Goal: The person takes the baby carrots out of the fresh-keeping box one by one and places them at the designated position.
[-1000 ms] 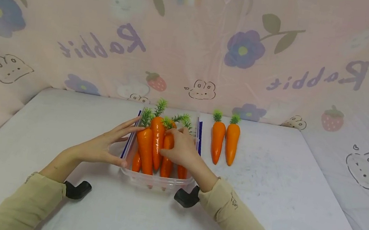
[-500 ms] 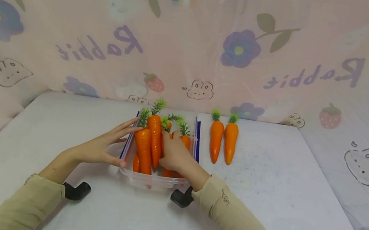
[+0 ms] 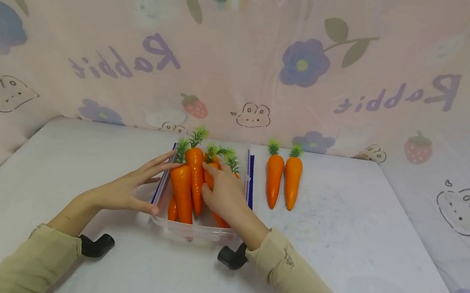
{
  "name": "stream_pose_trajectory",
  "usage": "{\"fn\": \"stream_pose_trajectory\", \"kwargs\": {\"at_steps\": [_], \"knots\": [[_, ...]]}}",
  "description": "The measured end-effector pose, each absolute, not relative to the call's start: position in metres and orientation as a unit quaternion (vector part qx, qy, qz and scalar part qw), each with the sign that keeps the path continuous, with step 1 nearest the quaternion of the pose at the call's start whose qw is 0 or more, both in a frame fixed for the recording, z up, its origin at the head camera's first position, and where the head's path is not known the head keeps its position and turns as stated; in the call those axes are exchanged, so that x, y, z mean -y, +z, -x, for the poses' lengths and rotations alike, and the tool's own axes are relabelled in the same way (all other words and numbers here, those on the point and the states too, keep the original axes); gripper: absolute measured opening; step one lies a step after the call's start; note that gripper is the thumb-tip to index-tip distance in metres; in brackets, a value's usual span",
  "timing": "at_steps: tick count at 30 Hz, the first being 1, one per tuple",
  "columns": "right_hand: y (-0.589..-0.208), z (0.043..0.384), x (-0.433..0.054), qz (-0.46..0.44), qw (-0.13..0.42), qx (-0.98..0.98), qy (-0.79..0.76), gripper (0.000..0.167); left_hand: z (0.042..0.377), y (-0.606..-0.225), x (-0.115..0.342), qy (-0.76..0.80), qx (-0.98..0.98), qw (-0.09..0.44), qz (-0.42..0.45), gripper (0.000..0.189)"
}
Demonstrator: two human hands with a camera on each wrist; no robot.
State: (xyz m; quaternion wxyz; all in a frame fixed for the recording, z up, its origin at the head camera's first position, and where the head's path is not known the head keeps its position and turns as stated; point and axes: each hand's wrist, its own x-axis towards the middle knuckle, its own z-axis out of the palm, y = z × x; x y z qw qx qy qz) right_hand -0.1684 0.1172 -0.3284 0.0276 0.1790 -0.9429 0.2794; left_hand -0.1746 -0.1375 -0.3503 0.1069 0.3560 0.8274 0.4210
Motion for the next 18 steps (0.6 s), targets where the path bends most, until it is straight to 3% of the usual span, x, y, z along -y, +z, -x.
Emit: {"fn": "stream_pose_trajectory", "kwargs": {"at_steps": [18], "knots": [[-0.3249,0.1629,-0.1216,-0.173,0.172,0.873,0.423,0.040,0.1755,-0.3515,0.1381,0.414,-0.829,0.099,-0.362,0.092]]}}
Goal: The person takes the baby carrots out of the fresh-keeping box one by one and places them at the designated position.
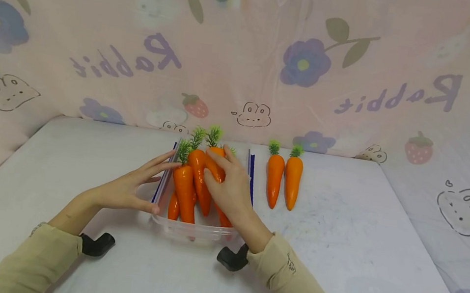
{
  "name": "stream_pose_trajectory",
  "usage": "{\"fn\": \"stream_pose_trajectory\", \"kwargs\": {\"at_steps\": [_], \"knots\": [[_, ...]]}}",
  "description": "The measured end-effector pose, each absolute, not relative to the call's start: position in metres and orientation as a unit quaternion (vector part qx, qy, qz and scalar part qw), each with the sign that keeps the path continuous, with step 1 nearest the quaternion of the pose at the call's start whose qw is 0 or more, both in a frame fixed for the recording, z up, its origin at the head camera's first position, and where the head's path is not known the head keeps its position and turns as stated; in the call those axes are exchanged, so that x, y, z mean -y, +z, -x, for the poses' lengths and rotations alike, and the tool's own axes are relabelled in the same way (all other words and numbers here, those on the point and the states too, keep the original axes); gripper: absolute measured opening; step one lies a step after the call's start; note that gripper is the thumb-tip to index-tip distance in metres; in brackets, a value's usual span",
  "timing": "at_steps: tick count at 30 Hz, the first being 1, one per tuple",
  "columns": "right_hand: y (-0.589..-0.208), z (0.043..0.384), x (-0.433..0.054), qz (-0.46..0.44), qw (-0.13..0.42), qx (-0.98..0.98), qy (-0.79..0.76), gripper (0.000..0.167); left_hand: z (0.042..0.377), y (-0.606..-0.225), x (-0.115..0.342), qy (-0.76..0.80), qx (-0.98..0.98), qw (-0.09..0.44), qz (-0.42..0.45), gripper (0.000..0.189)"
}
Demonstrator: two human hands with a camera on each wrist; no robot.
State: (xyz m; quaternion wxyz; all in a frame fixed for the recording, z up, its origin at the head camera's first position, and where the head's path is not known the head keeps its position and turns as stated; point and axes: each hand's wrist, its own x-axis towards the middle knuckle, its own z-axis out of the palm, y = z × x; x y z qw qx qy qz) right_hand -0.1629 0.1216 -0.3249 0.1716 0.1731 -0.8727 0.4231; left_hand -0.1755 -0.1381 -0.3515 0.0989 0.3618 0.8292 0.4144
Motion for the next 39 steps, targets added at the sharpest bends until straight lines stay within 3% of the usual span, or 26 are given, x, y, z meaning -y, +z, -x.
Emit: {"fn": "stream_pose_trajectory", "kwargs": {"at_steps": [21,39], "knots": [[-0.310,0.170,-0.155,-0.180,0.279,0.855,0.397,0.038,0.175,-0.352,0.138,0.413,-0.833,0.100,-0.353,0.093],[-0.308,0.180,-0.201,-0.145,0.302,0.864,0.377,0.038,0.176,-0.353,0.138,0.408,-0.836,0.096,-0.355,0.093]]}}
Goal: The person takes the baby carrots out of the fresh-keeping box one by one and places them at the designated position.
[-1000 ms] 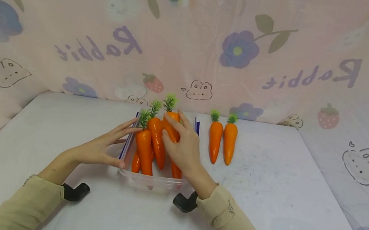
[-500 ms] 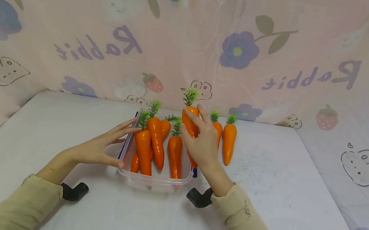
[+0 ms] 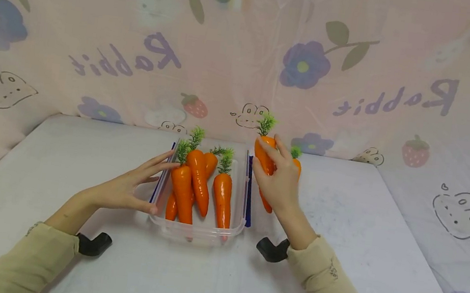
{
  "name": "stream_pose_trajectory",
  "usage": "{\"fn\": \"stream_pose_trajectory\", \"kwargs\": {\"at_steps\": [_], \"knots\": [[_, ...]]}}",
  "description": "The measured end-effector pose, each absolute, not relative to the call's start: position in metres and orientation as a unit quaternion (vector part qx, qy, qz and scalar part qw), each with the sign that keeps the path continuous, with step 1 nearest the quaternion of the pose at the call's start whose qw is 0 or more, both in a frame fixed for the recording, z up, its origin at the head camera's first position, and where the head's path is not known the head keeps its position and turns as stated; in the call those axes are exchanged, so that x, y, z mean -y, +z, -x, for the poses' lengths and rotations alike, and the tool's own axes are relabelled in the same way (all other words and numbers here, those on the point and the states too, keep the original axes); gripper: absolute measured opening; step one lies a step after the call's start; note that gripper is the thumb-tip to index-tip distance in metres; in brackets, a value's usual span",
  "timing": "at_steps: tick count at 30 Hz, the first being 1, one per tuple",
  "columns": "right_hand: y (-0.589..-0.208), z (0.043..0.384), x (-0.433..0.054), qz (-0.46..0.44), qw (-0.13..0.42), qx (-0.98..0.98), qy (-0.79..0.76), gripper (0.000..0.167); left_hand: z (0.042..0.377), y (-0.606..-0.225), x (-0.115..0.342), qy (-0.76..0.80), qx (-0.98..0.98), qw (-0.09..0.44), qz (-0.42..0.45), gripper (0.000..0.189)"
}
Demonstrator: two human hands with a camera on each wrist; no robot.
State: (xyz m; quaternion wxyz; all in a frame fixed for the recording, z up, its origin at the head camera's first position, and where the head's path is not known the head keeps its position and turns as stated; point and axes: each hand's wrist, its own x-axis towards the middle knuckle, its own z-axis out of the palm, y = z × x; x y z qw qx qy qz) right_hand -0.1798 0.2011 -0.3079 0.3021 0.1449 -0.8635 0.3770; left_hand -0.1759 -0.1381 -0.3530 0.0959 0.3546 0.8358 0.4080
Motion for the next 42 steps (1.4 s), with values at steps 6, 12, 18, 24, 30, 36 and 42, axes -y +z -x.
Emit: {"fn": "stream_pose_trajectory", "kwargs": {"at_steps": [6,12,18,24,30,36,42], "knots": [[-0.314,0.185,-0.218,-0.115,0.301,0.860,0.395,0.038,0.176,-0.354,0.138,0.407,-0.837,0.096,-0.353,0.092],[-0.324,0.192,-0.236,-0.079,0.299,0.855,0.416,0.039,0.175,-0.353,0.140,0.408,-0.838,0.096,-0.350,0.094],[-0.334,0.198,-0.253,-0.040,0.273,0.867,0.414,0.040,0.175,-0.355,0.140,0.409,-0.836,0.097,-0.353,0.094],[-0.340,0.203,-0.266,-0.020,0.245,0.879,0.409,0.043,0.175,-0.354,0.139,0.413,-0.836,0.099,-0.349,0.094],[-0.346,0.208,-0.280,0.011,0.209,0.896,0.392,0.045,0.175,-0.354,0.139,0.410,-0.837,0.102,-0.347,0.094],[-0.354,0.211,-0.292,0.037,0.182,0.905,0.383,0.047,0.175,-0.352,0.139,0.410,-0.838,0.105,-0.345,0.094],[-0.356,0.211,-0.298,0.052,0.173,0.910,0.374,0.047,0.177,-0.352,0.139,0.408,-0.839,0.105,-0.344,0.094]]}}
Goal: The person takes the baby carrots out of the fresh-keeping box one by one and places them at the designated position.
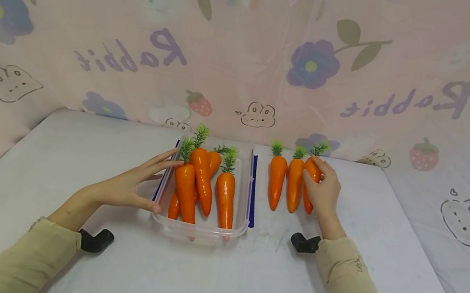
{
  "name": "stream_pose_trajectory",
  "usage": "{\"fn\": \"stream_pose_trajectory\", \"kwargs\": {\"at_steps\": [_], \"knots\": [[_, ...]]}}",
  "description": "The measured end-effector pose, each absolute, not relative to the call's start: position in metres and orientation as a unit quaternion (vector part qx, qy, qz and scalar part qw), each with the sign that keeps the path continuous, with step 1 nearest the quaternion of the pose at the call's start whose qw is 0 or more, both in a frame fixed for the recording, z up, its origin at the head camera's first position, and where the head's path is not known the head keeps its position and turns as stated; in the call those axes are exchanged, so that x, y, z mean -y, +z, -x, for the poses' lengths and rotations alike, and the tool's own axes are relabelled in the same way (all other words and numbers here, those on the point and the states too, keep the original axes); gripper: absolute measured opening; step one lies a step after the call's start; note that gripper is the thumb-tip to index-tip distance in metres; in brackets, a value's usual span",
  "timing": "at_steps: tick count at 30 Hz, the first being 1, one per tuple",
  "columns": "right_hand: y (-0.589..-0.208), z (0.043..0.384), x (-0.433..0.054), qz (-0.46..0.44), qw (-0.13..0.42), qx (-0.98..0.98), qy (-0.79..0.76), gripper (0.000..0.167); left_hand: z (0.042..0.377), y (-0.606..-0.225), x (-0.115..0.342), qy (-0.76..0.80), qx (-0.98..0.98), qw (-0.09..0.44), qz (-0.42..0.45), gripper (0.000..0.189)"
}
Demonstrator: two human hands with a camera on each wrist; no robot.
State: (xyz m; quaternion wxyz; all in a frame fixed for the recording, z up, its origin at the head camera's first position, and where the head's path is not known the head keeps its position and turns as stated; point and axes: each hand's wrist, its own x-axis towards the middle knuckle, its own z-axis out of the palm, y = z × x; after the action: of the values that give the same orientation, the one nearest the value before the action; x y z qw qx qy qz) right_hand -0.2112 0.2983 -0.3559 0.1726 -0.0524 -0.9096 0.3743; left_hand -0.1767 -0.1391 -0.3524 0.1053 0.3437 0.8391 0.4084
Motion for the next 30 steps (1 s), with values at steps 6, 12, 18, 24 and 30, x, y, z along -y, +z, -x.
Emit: {"fn": "stream_pose_trajectory", "kwargs": {"at_steps": [6,12,18,24,30], "knots": [[-0.361,0.215,-0.305,0.058,0.155,0.918,0.361,0.048,0.178,-0.353,0.139,0.408,-0.839,0.105,-0.344,0.094],[-0.365,0.217,-0.310,0.060,0.127,0.929,0.343,0.049,0.177,-0.353,0.139,0.405,-0.840,0.104,-0.344,0.094],[-0.367,0.218,-0.314,0.059,0.111,0.936,0.329,0.049,0.177,-0.352,0.139,0.404,-0.841,0.101,-0.345,0.094],[-0.368,0.219,-0.316,0.050,0.102,0.940,0.321,0.048,0.177,-0.353,0.139,0.408,-0.839,0.103,-0.346,0.095],[-0.369,0.221,-0.318,0.040,0.095,0.943,0.315,0.049,0.177,-0.353,0.139,0.405,-0.841,0.103,-0.343,0.095]]}}
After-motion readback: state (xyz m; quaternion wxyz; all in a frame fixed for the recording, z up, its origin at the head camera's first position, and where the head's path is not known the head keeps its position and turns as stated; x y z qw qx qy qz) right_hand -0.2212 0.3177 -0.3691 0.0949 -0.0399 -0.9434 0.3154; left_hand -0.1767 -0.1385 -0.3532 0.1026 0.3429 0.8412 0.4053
